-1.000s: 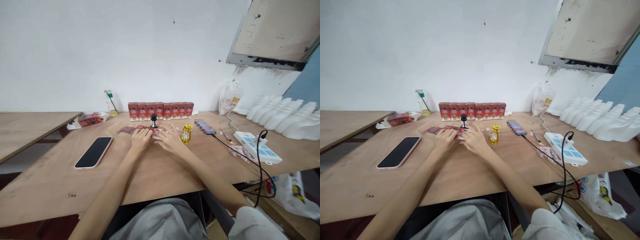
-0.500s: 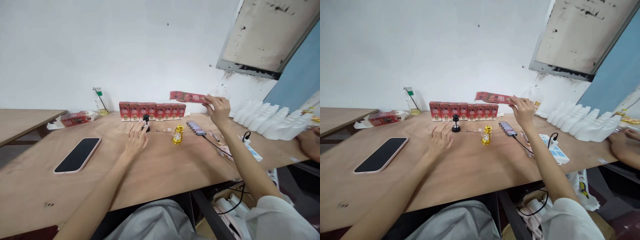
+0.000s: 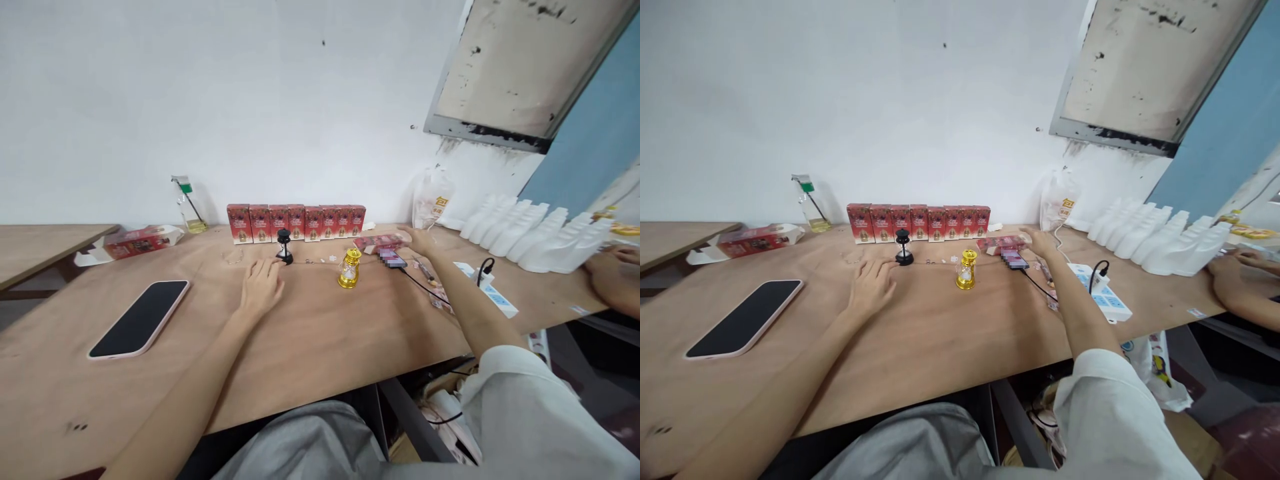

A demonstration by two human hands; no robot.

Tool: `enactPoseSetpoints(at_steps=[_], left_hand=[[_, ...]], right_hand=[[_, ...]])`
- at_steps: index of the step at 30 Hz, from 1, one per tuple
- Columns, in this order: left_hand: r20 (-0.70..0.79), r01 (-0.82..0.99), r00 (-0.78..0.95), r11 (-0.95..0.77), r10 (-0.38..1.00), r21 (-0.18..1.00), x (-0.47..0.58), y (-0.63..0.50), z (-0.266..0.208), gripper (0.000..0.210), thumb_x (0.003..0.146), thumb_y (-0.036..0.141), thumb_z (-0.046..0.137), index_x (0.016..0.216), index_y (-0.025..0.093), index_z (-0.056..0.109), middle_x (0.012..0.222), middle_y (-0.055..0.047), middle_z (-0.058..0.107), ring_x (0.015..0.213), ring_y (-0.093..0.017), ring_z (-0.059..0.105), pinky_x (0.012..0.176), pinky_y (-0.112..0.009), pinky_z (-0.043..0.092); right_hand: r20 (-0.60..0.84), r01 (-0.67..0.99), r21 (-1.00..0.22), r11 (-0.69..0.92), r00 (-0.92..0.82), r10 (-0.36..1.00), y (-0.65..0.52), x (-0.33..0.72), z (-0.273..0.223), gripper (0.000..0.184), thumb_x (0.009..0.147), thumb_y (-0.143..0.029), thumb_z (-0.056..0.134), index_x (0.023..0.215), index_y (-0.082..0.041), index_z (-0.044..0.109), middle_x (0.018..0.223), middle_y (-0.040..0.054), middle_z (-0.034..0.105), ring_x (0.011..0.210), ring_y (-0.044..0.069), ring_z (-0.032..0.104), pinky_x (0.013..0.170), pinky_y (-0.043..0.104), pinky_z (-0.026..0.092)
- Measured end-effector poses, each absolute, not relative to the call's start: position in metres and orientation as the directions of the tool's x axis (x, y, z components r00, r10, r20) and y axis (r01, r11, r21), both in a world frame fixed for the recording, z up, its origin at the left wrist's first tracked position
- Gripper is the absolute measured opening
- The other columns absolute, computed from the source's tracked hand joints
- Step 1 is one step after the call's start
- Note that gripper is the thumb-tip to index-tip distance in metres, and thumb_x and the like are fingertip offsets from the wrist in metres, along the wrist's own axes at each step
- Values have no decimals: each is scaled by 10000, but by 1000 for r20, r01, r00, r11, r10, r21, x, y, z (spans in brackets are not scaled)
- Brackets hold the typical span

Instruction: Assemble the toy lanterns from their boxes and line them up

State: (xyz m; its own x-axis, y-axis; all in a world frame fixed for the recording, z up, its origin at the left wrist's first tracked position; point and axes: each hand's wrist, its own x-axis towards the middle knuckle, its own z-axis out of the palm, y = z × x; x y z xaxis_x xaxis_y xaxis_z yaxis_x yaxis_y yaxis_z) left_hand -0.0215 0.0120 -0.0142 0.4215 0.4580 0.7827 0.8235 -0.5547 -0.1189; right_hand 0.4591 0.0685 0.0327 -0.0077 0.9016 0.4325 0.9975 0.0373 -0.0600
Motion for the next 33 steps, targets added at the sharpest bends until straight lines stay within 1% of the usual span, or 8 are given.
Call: enactPoseSetpoints(at_steps=[7,11,14,18,21,23,29,33], left_hand=[[773,831,412,-548,482,-101,-21,13,-15,307,748,132,464,1040,162,555,1074,-113,628,993,-268,549,880,-413,348],[731,848,380,-530,567,-30,-20,11,-14,308,754,143,456,1048,159,544,1076,-118,612,1006,-270,533,902,-416,335],[674,856,336,-512,658,74,-20,10,-14,313,747,149,454,1048,151,537,1045,-123,604,1005,-279,521,886,-419,347],[587,708,261,-566,766,423,-18,11,-21,303,696,126,484,992,163,539,1013,-102,593,1011,-261,516,897,-413,364],[413,273,163,-443,896,854,-12,16,-30,260,646,139,572,901,183,553,943,-62,597,957,-218,542,927,-386,370],[267,17,137,-272,954,962,-7,20,-35,244,637,206,635,867,187,555,897,-53,606,926,-208,562,923,-381,385],[61,-263,276,14,959,965,-5,23,-28,433,761,553,482,975,186,559,961,-105,652,898,-232,633,854,-414,465],[-67,-565,357,272,932,779,-16,21,-13,430,795,552,452,984,187,579,884,-80,666,791,-201,656,780,-369,512]], right_hand=[[505,999,-8,32,-23,863,66,445,52,662,692,-77,533,1333,-178,398,1345,168,446,1200,307,432,951,500,346],[665,966,-199,163,11,747,61,401,70,593,765,-159,479,1345,-154,358,1329,155,443,1228,310,395,978,505,336],[587,843,-353,405,-137,798,47,354,71,624,843,-331,450,1411,-251,205,1380,114,376,1168,261,467,920,440,419],[292,797,-128,591,-539,790,22,297,52,757,706,-433,653,1371,-304,314,1429,107,285,1216,299,418,946,436,392],[172,797,133,589,-604,778,15,266,40,512,690,-338,693,1178,-269,553,1328,121,414,1145,324,456,907,469,396],[180,762,196,617,-647,741,16,247,41,318,732,-285,655,1045,-245,621,1210,106,511,1066,287,500,857,431,427],[572,568,86,819,-701,426,19,175,55,172,832,-294,540,944,-195,626,1133,104,532,1018,210,498,889,372,421],[796,531,-54,846,-489,358,15,128,42,175,861,-283,496,842,-190,643,1255,108,449,1154,226,411,964,408,365]])
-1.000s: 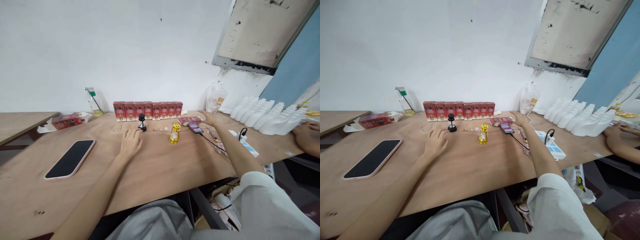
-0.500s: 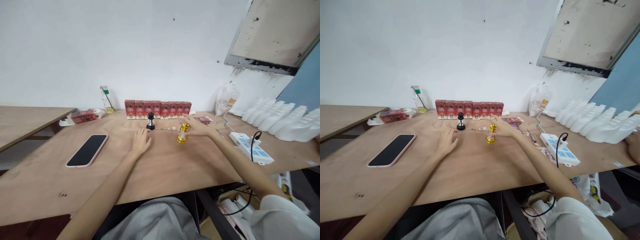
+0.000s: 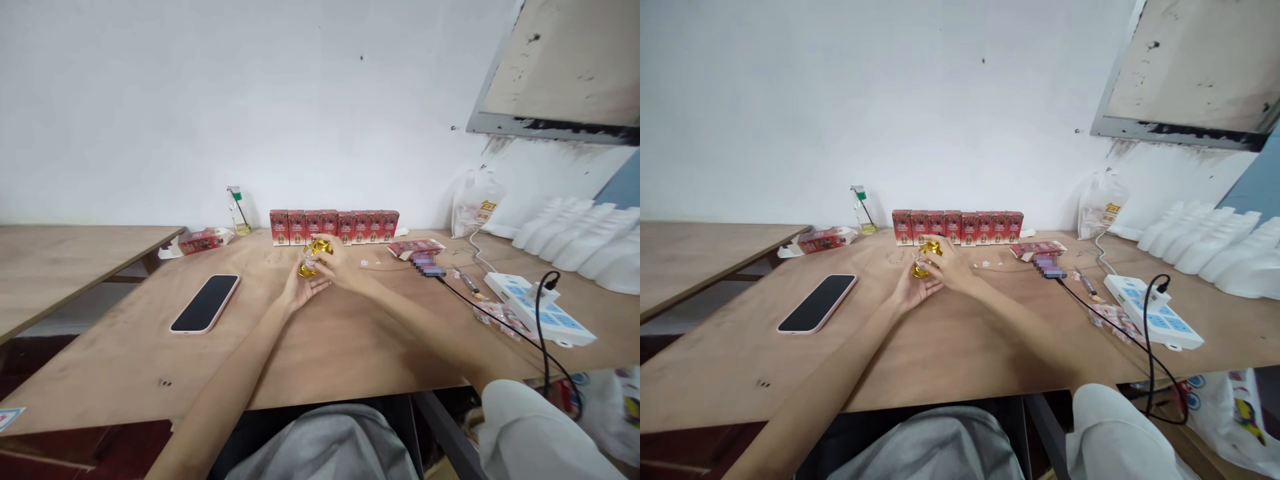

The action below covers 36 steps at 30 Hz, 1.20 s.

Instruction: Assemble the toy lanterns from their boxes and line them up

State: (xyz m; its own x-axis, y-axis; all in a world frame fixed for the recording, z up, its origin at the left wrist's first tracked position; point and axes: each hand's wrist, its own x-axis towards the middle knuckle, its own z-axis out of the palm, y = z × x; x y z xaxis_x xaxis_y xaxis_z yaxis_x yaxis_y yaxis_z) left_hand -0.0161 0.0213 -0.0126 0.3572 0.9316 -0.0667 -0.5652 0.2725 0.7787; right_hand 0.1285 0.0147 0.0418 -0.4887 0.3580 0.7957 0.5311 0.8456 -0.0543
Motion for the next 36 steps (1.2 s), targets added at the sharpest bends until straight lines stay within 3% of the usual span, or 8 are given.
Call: enactPoseSetpoints(at_steps=[5,8,11,15,20,26,32,36], left_hand=[[-70,-603,17,66,997,795,-35,29,-4,220,821,338,522,913,151,590,824,-46,665,670,-110,636,654,-222,528],[-71,-556,-75,18,995,831,-40,35,-8,215,753,268,627,924,155,564,828,-40,660,673,-125,645,662,-253,542],[-74,-510,-175,-26,982,860,-39,39,-16,345,664,210,719,932,173,505,821,-24,643,677,-140,650,679,-302,554],[-47,-437,-309,-98,950,894,-33,43,-24,437,598,188,772,908,181,464,868,-18,610,740,-136,641,687,-292,550],[10,-370,-344,-145,939,918,-24,42,-29,461,542,195,803,890,169,503,914,-27,596,823,-157,630,699,-293,547],[19,-369,-338,-151,941,917,-25,41,-27,377,634,274,752,887,177,489,965,-45,587,862,-160,622,707,-298,552],[16,-367,-305,-133,952,921,-24,39,-26,434,541,198,807,845,174,498,868,-20,595,809,-160,624,714,-310,553],[6,-381,-327,-138,945,914,-22,39,-27,435,556,182,796,862,184,486,904,-16,586,815,-147,617,713,-292,546]], right_hand=[[839,488,-423,763,-108,534,8,99,1,189,829,-363,543,792,-218,659,1315,76,367,1231,244,344,988,432,339],[713,369,-688,625,181,678,12,97,-27,274,810,-445,539,765,-201,655,1177,98,444,1143,220,438,958,383,374],[529,234,-846,480,251,811,22,101,-45,340,794,-501,513,764,-191,649,976,80,546,942,193,543,831,329,441],[446,210,-886,413,142,884,28,105,-47,349,786,-508,500,731,-188,627,741,19,611,708,160,556,702,282,430],[427,214,-886,411,33,903,25,106,-46,366,774,-533,509,660,-190,567,571,-28,556,559,126,508,583,242,390],[338,39,-940,338,242,910,34,116,-49,407,767,-583,484,645,-197,521,543,-34,505,494,101,461,487,213,367],[306,28,-951,307,187,933,37,123,-50,414,742,-615,489,717,-205,539,546,-43,519,451,88,447,438,199,363],[328,39,-944,327,48,943,32,121,-47,379,732,-590,526,731,-210,532,476,-64,486,398,81,427,404,192,334]])
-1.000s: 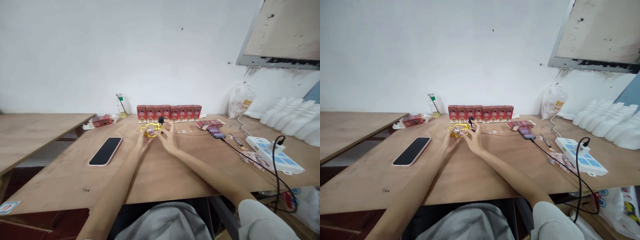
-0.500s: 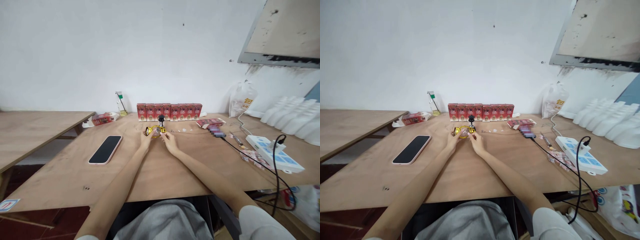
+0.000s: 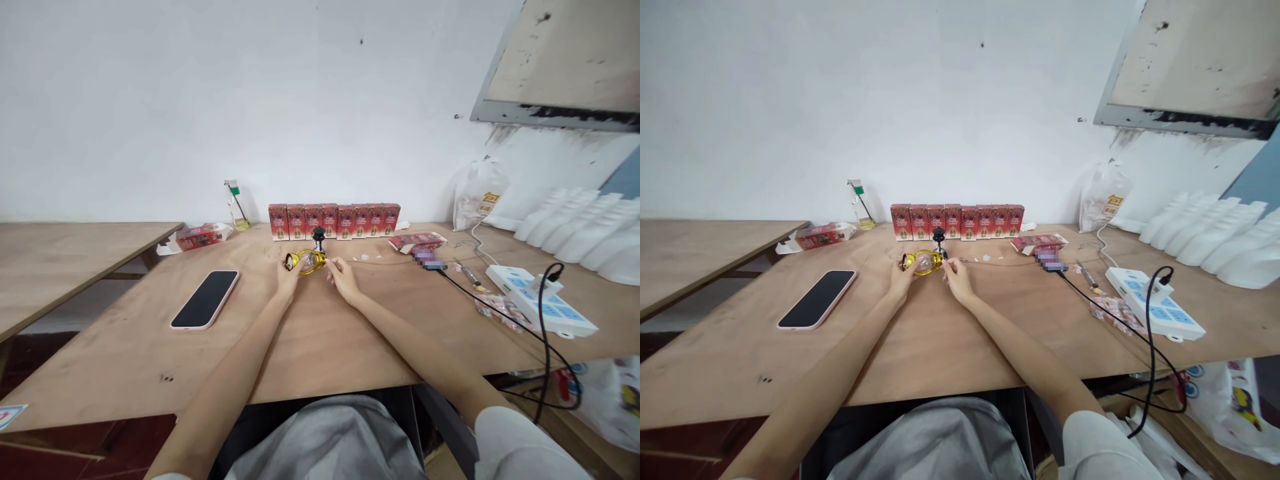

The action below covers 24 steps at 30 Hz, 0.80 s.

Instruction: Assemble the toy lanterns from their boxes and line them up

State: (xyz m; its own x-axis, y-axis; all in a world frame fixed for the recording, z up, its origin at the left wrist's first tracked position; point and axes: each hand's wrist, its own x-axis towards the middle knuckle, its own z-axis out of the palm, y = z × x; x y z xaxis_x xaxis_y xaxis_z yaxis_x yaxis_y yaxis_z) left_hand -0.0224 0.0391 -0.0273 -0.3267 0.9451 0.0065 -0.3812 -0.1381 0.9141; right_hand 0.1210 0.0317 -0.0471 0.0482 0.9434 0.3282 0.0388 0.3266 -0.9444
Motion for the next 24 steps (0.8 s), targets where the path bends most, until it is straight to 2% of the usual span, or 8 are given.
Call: enactPoseSetpoints(at_steps=[3,6,9,12,19,24], left_hand=[[-20,-416,-321,-121,947,901,-25,40,-26,365,637,217,742,882,188,473,912,-21,593,785,-136,618,692,-284,543],[-59,-458,-290,-84,955,885,-30,40,-23,317,687,246,694,911,189,478,875,-18,610,736,-127,621,681,-283,539],[-102,-494,-242,-32,965,869,-34,40,-20,262,717,297,656,909,183,520,809,-13,620,677,-124,620,676,-286,535],[-142,-515,-174,32,974,856,-35,39,-17,226,728,331,635,875,176,560,752,-18,627,646,-138,625,670,-292,534],[-162,-510,-45,117,986,852,-28,34,-17,241,726,335,653,882,162,591,786,-42,658,679,-152,647,712,-320,544],[-138,-516,0,118,990,848,-20,29,-19,295,705,348,690,907,160,586,821,-55,674,771,-176,662,764,-344,545]], right_hand=[[338,19,-941,338,-26,941,28,119,-44,347,740,-558,541,735,-211,528,419,-81,452,352,75,394,375,190,297],[347,-37,-936,350,59,936,30,120,-43,344,736,-547,546,728,-203,532,427,-76,460,364,72,397,371,187,298],[295,-73,-947,311,176,939,36,125,-45,359,711,-553,561,725,-195,541,460,-66,474,401,73,425,380,182,321],[248,-68,-962,263,173,953,41,130,-47,368,688,-551,581,734,-186,564,483,-57,503,396,68,426,377,182,333],[198,-41,-978,202,96,976,43,129,-51,322,705,-504,595,673,-186,558,520,-33,577,379,71,475,385,190,385],[178,-48,-982,184,115,977,43,131,-48,371,742,-563,531,656,-203,498,472,-52,530,368,81,480,368,190,371]])
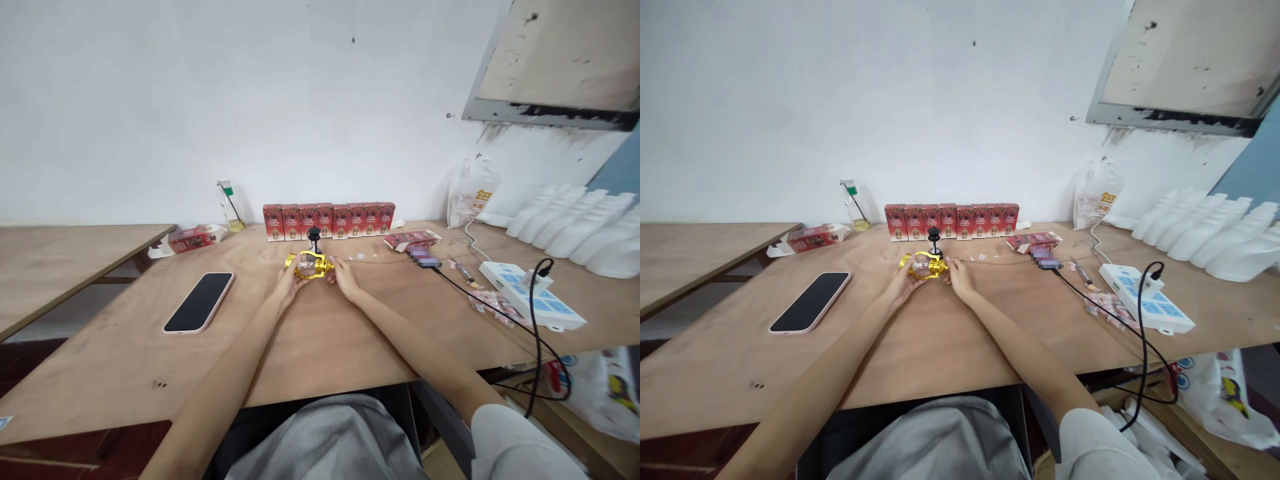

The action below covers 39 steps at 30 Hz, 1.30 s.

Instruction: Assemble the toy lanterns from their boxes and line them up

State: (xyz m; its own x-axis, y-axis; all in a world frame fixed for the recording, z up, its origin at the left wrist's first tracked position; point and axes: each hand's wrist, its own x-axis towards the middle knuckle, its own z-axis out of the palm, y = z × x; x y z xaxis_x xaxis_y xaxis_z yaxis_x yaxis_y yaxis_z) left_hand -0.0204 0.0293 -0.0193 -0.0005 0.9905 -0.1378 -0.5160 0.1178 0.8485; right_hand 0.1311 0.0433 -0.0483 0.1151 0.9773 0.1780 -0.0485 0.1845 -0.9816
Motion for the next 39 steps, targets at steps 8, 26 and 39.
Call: enactPoseSetpoints(at_steps=[8,26,39], left_hand=[[-105,-532,-135,18,985,846,-15,31,-25,371,625,236,770,880,141,519,825,-51,657,792,-175,659,776,-360,547],[-199,-625,-171,49,965,779,-31,40,-20,224,775,301,603,962,204,527,874,-15,635,725,-115,638,721,-252,531],[-41,-559,-300,-140,953,817,-29,41,-20,302,589,282,734,838,172,602,799,1,664,770,-130,624,647,-202,471]], right_hand=[[314,-92,-947,307,-80,946,28,130,-38,402,697,-606,555,665,-216,466,410,-90,437,332,54,343,345,170,253],[444,323,-889,325,431,786,84,237,-45,196,754,-353,534,796,-165,568,843,94,677,824,194,622,790,326,457],[367,581,-790,197,190,911,101,247,-57,349,758,-149,547,1106,-135,570,1073,123,662,1141,238,540,1033,433,312]])
